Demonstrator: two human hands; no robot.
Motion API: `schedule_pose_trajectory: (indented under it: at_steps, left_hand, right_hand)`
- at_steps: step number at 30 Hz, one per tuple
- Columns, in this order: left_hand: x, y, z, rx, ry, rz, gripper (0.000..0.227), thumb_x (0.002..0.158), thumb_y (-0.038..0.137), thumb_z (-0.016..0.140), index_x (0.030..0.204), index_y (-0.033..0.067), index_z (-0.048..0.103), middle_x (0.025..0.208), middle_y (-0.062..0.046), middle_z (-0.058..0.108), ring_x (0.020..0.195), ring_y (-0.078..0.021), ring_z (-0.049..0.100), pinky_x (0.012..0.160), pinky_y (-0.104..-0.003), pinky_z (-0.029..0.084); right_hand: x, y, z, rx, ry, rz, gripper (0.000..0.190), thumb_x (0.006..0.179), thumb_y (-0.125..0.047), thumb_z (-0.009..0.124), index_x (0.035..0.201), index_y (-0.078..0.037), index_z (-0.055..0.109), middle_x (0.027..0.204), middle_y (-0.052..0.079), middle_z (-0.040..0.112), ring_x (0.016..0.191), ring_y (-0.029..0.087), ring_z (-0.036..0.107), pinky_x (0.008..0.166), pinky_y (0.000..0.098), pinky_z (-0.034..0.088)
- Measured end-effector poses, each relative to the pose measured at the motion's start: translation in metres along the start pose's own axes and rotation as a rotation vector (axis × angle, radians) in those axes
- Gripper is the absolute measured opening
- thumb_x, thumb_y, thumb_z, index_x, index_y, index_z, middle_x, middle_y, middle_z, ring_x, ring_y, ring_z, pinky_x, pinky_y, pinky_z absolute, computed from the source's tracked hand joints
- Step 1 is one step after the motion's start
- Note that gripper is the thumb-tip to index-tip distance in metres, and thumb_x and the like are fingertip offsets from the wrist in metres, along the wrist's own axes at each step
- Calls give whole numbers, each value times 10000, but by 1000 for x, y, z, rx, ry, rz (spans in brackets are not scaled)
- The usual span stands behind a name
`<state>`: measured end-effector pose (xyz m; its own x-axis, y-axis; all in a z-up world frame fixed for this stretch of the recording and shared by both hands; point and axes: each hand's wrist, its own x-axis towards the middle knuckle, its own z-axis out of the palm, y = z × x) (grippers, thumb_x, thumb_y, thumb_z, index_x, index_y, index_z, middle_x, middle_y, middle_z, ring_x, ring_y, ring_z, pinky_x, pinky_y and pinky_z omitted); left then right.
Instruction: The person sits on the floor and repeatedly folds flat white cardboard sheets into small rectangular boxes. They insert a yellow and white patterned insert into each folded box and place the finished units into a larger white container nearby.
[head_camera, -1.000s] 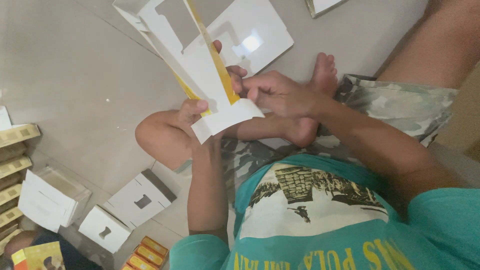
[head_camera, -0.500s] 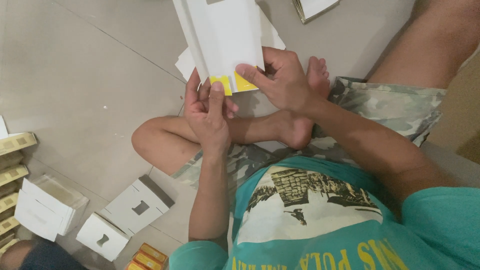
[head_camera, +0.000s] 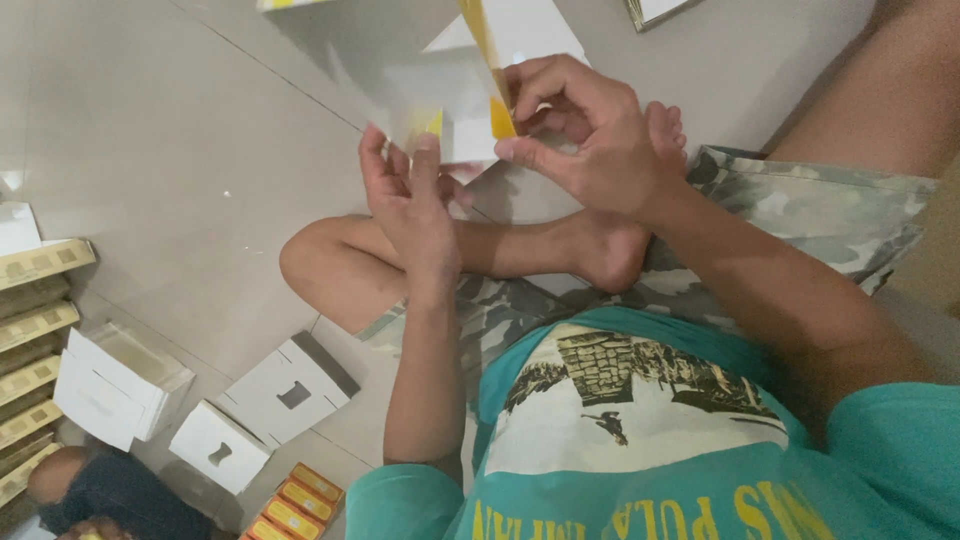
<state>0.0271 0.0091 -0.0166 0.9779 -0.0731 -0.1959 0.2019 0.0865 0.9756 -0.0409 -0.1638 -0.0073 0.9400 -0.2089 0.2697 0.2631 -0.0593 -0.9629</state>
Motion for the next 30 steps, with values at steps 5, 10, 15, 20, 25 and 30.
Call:
schedule_pose_trajectory:
  at_steps: [5,10,15,20,25,30]
  left_hand:
    - [-21,6,4,716,-50,837,338,1017,183,751,1310,107,601,1538,-157,373,1488,-384,467,1233,-499,527]
    - [-29,34,24,332,-342,452,89,1002,96,692,1067,38,674,1127,-155,706,1078,-238,708,967,-302,618]
    - [-21,25,15,177,-312,219,148,917,49,785,1050,38,723,1064,-103,749,1023,-172,717,958,-261,618]
    - [-23,23,12,267,-354,403,104,910,10,784,990,55,734,1016,-121,750,996,-218,728,951,-303,611]
    - [-25,3,11,104,-264,319,171,887,-12,802,1019,41,707,1036,-107,718,1004,-173,688,913,-248,602]
    - [-25,-15,2,-361,-254,85,252,940,4,782,1162,42,669,1163,-112,719,1093,-182,690,1018,-307,592]
  right_hand:
    - [1,2,-6,-4,73,69,365,925,95,819,1165,69,545,1324,274,602,1268,304,627,1088,361,584]
    - [0,-4,-7,-37,-2,47,103,1056,31,652,1112,106,610,1288,275,629,1120,270,676,999,315,585]
    - [4,-1,-17,14,-97,-7,131,1069,-21,620,1078,109,628,1275,271,618,1150,294,627,1018,345,531]
    - [2,-6,-14,25,-153,38,71,992,13,721,1029,71,704,1276,210,627,1206,258,630,1118,353,522]
    - [-5,0,10,277,-25,66,117,987,-24,715,1003,-4,600,1307,251,611,1256,295,625,1116,338,563]
    - [-8,3,15,-200,-90,-274,178,1094,-32,606,1258,36,595,1401,328,534,1326,461,597,953,401,609]
